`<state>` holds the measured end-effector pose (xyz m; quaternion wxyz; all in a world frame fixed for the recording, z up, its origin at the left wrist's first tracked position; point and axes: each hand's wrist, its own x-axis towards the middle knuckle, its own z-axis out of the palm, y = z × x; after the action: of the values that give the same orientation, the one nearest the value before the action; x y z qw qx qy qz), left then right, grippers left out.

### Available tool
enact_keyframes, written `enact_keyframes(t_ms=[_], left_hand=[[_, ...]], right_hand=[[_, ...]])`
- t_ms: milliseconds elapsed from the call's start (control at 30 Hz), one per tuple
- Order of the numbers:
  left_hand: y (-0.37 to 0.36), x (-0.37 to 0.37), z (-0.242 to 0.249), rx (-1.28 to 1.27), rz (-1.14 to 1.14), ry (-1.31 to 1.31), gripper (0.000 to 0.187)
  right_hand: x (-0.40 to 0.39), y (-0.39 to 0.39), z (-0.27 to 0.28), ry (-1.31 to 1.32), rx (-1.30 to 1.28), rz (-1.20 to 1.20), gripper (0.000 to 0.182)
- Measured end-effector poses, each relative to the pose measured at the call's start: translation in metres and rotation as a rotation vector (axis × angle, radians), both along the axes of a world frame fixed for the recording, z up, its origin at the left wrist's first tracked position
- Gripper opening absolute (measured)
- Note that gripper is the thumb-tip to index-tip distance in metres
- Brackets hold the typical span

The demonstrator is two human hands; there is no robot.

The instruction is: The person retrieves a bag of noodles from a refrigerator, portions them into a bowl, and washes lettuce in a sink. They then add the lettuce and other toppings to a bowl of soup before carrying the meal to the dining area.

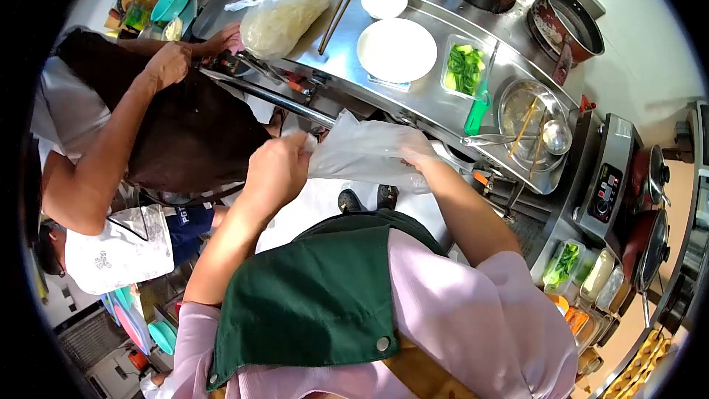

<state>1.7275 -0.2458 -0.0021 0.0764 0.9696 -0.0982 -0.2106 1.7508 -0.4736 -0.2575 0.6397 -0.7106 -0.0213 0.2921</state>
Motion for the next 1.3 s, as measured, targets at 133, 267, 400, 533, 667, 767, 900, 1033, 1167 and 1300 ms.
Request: enact_keyframes(t_ms=[133,267,400,533,667,767,900,1033,1167,1300], left_hand=[[-0.030,0.010,0.015,-0.697,0.033,-0.120,0.021],[-0.059,0.010,0.035,-1.172,0.295,0.339,0.019],[-0.057,0.006,0.051,-1.142,0.278,0.300,0.030],[-0.038,0.007,0.050,-0.570,-0.014,0.031,0.048],[-0.008,0.020,0.018,0.069,-0.121,0.128,0.042],[0.014,0.038,-0.008,-0.160,0.061,0.347,0.035],[0.017,0.040,-0.027,-1.290,0.863,0.799,0.023],[0.043,0.066,-0.110,-1.996,0.726,1.399,0.021],[0.008,0.056,-0.036,-1.421,1.268,0.702,0.022],[0.038,0.058,-0.062,-0.988,0.496,0.418,0.047]], right_hand=[[-0.009,0.018,0.026,0.019,0.068,0.049,0.041],[-0.019,0.044,0.033,0.001,0.089,0.061,0.042],[-0.027,0.050,0.036,0.020,0.050,0.014,0.042],[-0.028,0.039,0.036,0.047,-0.028,-0.058,0.043],[-0.021,0.040,0.037,0.052,-0.094,-0.087,0.043],[-0.019,0.045,0.040,0.062,-0.153,-0.090,0.044],[-0.017,0.050,0.056,0.141,-0.261,-0.071,0.044],[-0.008,0.058,0.009,-0.128,-0.473,-0.099,0.058],[0.010,0.053,0.011,0.137,-0.569,-0.012,0.060],[0.021,0.029,-0.026,-0.147,-0.525,0.091,0.059]])
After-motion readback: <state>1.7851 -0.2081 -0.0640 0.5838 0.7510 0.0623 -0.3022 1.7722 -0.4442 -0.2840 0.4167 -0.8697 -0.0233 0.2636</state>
